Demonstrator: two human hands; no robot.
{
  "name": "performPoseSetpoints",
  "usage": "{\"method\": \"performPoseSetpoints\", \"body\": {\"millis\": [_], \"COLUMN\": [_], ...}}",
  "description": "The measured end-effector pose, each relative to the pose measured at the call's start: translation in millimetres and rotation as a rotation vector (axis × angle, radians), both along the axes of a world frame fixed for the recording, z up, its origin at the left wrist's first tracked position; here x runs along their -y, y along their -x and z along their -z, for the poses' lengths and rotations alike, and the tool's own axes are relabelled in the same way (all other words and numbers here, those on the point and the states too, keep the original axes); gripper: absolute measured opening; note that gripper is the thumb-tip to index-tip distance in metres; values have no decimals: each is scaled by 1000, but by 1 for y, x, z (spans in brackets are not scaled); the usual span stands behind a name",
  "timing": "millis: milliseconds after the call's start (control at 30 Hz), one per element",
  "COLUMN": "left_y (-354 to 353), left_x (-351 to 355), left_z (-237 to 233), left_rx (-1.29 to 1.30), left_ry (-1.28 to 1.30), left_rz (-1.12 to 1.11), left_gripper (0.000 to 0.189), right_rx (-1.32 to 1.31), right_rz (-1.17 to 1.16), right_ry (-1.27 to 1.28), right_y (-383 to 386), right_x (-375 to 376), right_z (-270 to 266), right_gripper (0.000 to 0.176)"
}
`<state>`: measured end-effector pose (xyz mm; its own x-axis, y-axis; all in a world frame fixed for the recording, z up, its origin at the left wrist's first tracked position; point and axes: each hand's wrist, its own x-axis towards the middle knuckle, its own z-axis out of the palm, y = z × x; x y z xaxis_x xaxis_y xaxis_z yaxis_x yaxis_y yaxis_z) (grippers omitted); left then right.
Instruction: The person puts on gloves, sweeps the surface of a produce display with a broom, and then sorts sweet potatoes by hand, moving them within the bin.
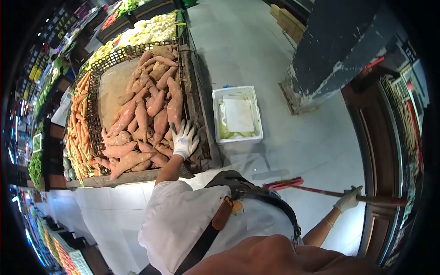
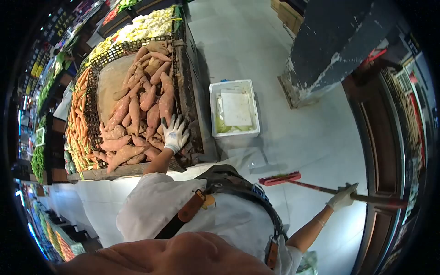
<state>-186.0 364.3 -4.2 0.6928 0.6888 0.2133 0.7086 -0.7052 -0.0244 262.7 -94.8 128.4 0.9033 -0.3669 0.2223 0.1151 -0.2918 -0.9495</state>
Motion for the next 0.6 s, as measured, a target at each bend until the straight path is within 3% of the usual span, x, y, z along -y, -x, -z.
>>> {"method": "performPoseSetpoints", "body": {"millis": [167,333,400,467,600], "left_y": [-3,-9,-10,-14,-30], "left_x": [-2,-3,-4,-3,-6], "left_z": [3,-1,0,-6,-21], "left_rx": [7,32,-6,-60,-214], "left_ry": [23,38,53,96,230], "left_rz": [-16,-31,-64,-95,-191], "left_gripper": [53,48,49,51,59], "right_rx": [1,90,34,-49,-96], "right_rz": [-27,-200,-325,-415,-807], "right_ry": [8,-27,40,-4,-142], "right_y": [-56,-132,-186,-204,-225], "right_x": [-43,-139,-168,-231,-335], "right_z": [34,22,41,23,-13], "right_gripper": [44,39,39,37,37]}}
